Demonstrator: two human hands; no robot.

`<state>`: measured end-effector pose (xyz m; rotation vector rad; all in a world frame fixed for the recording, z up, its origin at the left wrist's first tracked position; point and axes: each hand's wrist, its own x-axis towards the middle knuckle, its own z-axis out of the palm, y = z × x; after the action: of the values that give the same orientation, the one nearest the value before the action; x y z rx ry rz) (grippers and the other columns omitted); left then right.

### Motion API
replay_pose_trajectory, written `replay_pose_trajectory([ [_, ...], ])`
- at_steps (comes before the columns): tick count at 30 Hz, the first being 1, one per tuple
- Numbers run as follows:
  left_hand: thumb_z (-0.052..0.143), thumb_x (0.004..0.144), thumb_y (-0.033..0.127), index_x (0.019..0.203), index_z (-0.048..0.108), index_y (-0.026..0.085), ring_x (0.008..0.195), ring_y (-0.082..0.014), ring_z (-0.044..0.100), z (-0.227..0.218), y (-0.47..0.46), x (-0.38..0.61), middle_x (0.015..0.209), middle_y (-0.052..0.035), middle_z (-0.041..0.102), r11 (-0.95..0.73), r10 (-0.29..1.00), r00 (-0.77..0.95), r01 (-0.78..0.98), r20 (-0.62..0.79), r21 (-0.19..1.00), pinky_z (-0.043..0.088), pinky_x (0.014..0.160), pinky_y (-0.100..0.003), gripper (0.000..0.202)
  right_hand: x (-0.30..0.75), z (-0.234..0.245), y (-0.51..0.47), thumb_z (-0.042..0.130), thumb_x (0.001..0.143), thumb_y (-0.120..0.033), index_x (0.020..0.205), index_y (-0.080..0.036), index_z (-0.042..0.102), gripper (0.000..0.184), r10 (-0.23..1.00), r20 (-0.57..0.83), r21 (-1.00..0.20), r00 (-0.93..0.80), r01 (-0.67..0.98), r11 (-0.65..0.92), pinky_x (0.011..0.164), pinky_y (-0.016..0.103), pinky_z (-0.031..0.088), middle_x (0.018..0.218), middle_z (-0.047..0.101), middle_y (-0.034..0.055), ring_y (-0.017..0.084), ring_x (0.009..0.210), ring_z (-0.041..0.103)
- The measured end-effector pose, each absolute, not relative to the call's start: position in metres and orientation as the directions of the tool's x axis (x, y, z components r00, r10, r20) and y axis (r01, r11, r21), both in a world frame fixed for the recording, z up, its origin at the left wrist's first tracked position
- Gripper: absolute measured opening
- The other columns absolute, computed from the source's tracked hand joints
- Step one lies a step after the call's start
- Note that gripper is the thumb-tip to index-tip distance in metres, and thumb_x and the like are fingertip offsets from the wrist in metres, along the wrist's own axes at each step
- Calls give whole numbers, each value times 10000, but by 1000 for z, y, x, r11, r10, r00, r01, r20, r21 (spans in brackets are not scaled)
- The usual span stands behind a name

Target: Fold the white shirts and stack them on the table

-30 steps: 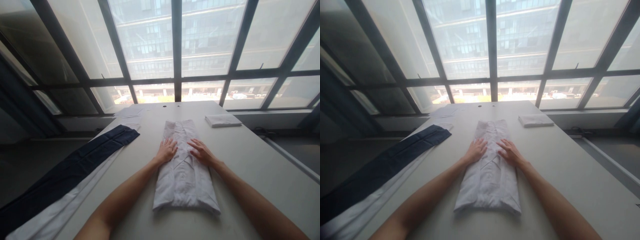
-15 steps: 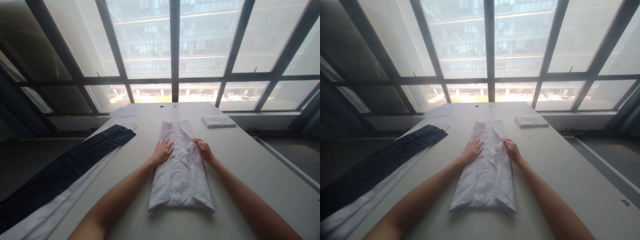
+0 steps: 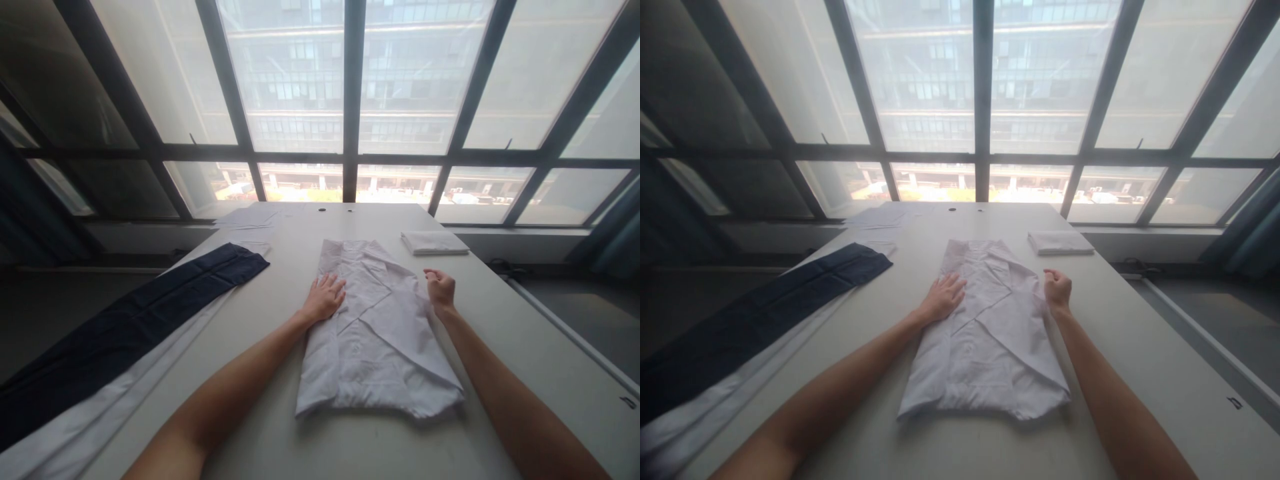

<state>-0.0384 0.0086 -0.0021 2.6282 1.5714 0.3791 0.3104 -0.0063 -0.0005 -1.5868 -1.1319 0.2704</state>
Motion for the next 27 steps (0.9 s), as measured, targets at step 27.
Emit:
replay_pose_trajectory([
  [27,377,1010,395,944,757,188,1008,-249,696,47,19,-56,1070,-132,748,-210,968,182,964,174,164,492,936,-352,438,275,-6,-26,337,1030,-436,1522,-181,414,559,998,68,-173,18,985,-6,1199,526,205,1624,323,124,239,1500,265],
])
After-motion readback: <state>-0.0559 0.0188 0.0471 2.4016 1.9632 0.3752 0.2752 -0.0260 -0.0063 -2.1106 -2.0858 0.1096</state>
